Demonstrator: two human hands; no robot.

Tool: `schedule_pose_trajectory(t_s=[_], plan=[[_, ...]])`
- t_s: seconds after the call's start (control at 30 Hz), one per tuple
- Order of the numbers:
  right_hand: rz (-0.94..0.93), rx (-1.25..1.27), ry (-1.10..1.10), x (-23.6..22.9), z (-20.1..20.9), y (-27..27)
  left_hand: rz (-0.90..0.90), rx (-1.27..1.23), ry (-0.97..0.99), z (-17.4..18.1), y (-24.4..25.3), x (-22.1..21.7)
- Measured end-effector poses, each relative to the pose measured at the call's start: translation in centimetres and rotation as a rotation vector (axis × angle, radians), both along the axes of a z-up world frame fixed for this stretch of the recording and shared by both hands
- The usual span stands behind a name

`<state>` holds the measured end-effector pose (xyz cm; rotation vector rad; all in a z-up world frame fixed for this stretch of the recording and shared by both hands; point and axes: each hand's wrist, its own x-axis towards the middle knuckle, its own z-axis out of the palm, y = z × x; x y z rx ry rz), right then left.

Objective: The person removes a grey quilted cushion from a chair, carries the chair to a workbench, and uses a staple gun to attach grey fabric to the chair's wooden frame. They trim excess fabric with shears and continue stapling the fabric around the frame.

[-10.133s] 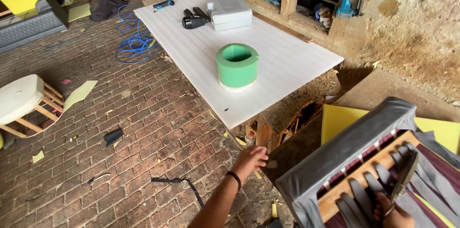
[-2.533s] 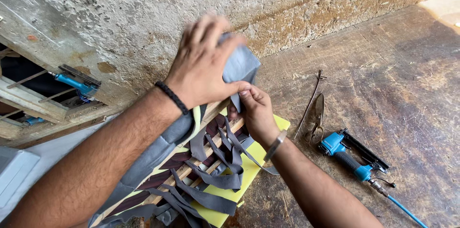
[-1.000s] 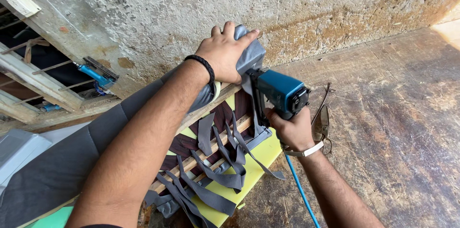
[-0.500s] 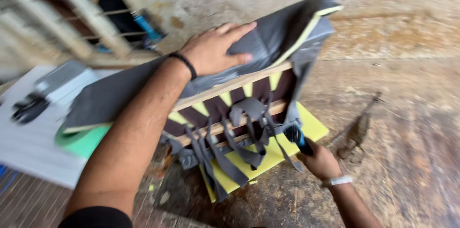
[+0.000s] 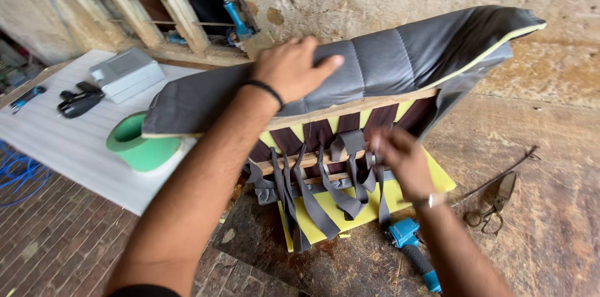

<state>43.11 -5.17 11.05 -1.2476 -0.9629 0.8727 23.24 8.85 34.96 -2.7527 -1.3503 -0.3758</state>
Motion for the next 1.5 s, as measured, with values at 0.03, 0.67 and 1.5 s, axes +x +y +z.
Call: schedule_pose_trajectory(t_s=[0.03,0.67,1.5], plan=[[0.017,0.120,0.027,0.1,3.9,0.9,-0.057,0.004,0.010,0.0,-0.1,1.6],[-0.014,0.395,0.168,0.7,10.1,10.4,-0.059,-0.015,0.029,0.0,6.2,6.0],[-0.118,0.549,-0.430,-0.5,8.6,13.9,-0.068,0.069,-0.052,-0.9,9.0,6.6]])
